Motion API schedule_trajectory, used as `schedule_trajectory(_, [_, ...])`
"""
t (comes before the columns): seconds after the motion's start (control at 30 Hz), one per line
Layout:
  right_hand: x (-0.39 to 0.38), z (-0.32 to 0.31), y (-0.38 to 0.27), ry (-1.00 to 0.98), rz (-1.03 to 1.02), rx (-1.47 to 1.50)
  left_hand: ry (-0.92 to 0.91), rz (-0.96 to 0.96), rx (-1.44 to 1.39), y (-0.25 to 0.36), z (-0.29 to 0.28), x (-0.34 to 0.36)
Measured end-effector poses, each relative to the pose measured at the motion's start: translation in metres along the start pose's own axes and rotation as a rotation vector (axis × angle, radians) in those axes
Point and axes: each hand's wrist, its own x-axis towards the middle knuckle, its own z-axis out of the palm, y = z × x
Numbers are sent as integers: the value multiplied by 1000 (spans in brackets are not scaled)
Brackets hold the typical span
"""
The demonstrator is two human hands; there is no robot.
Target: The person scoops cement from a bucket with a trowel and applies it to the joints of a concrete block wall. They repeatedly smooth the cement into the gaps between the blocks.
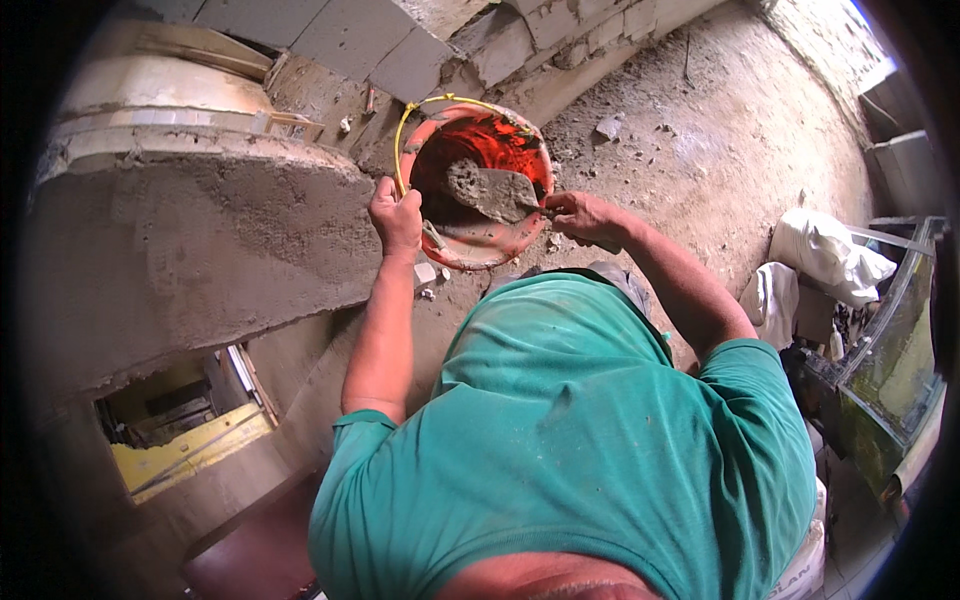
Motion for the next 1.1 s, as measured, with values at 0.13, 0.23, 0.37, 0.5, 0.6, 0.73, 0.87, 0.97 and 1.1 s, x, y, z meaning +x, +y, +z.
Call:
schedule_trajectory(0.13, [-6, 11, 3, 40, 29, 178, -2, -24, -90, -8, 10, 7])
schedule_trajectory(0.23, [-1, 16, 17, 109, -94, 58, 17, -51, -92, -25, 12, 23])
schedule_trajectory(0.37, [-3, 27, 31, 276, -87, 256, 19, -162, -81, -60, 20, 47])
schedule_trajectory(0.5, [34, 42, 117, 627, -70, 322, -52, -216, -33, -110, 30, 73])
schedule_trajectory(0.6, [54, 48, 151, 1020, -38, 339, -150, -279, 47, -145, 45, 86])
schedule_trajectory(0.73, [100, 43, 187, 1424, -13, 505, -290, -326, 207, -215, 44, 98])
schedule_trajectory(0.87, [150, 30, 211, 1746, -13, 572, -433, -282, 366, -264, 27, 107])
schedule_trajectory(0.97, [198, 11, 207, 1985, -129, 597, -466, -471, 407, -270, 24, 111])
schedule_trajectory(1.1, [304, -23, 196, 2077, -318, 887, -547, -429, 448, -309, -11, 124])
